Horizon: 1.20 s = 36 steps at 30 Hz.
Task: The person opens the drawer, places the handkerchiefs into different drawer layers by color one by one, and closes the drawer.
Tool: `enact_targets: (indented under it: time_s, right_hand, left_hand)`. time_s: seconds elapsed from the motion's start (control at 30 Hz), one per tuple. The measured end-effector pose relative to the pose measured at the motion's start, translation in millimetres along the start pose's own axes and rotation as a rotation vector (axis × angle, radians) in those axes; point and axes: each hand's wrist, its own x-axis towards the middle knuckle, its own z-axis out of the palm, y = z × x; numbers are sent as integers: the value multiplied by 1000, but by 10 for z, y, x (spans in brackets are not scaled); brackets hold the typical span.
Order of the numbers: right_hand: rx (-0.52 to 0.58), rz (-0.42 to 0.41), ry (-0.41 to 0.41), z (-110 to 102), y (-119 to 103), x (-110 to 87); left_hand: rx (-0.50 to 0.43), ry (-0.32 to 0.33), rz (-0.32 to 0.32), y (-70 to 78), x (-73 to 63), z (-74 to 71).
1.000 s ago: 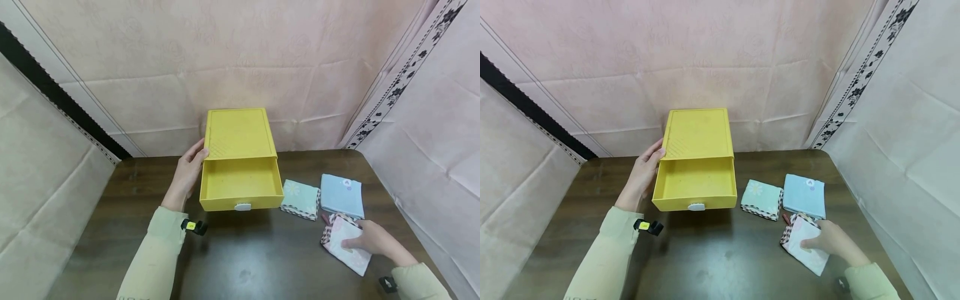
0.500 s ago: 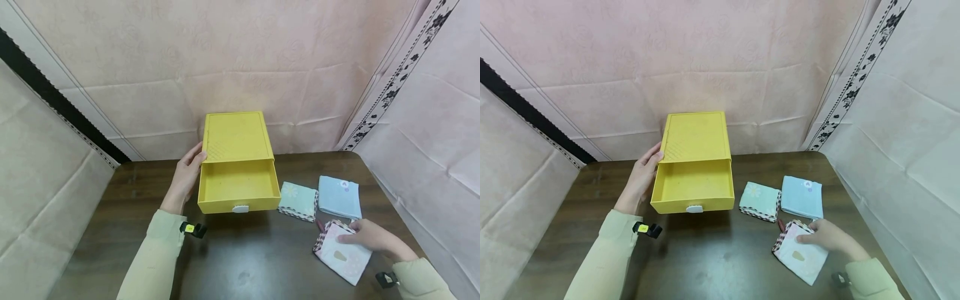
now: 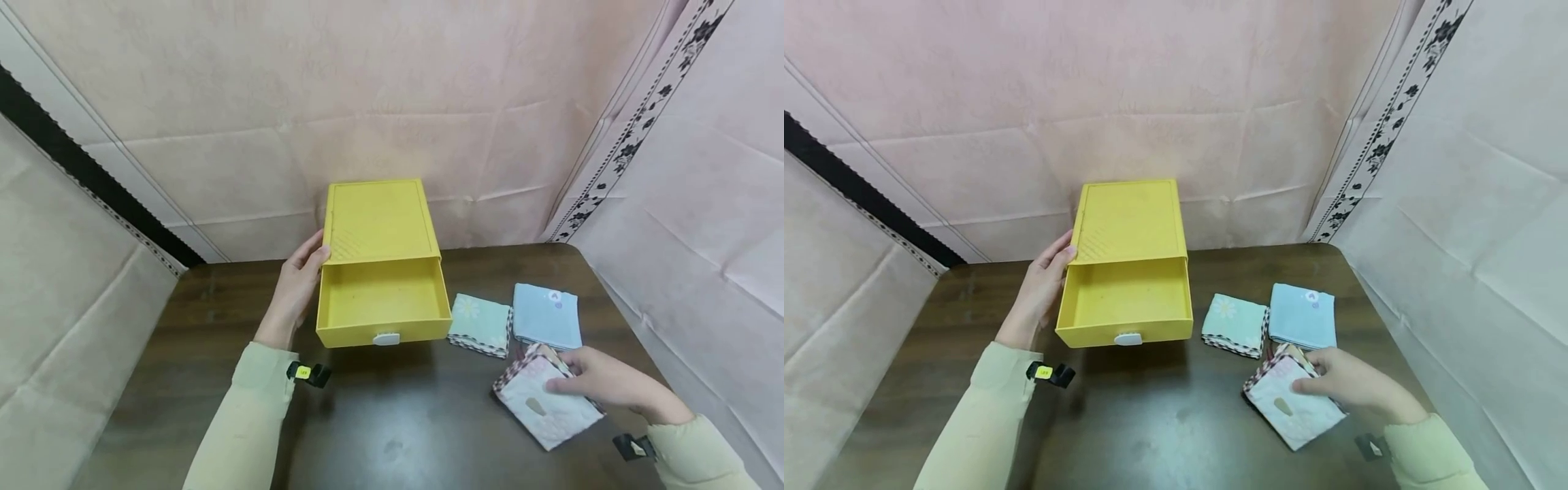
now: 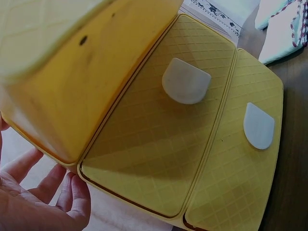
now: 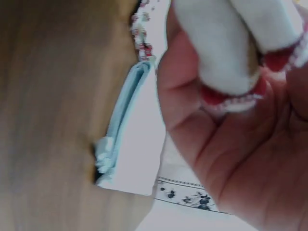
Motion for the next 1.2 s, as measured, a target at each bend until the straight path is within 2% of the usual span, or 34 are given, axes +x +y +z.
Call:
enact_targets:
  time_s: [0.07, 0.2, 0.3, 0.43, 0.6, 0.67, 0.77, 1.03, 1.2]
  right_hand:
    - [-7, -13, 48, -16, -74, -4]
    - [-31, 18, 235, -66, -201, 4]
    - [52, 36, 378, -98, -286, 24]
    - [248, -16, 509, -122, -459, 39]
    - [548, -138, 546, -180, -730, 55]
    - [632, -175, 550, -194, -844, 74]
    - [689, -207, 567, -185, -1016, 123]
    - [684, -363, 587, -19, -1481, 363]
    - [584, -355, 616, 204, -1837, 567]
  left_hand:
    - [-1, 0, -1, -10, -13, -7]
    - [-10, -5, 6, 24, -35, 7]
    - [-13, -6, 9, 23, -17, 23]
    - [-10, 1, 11, -19, 17, 28]
    - [-10, 8, 7, -28, 15, 29]
    - [-9, 1, 7, -28, 9, 30]
    - [-3, 0, 4, -28, 0, 29]
    - [6, 2, 1, -32, -3, 16]
    - [17, 2, -2, -40, -12, 7]
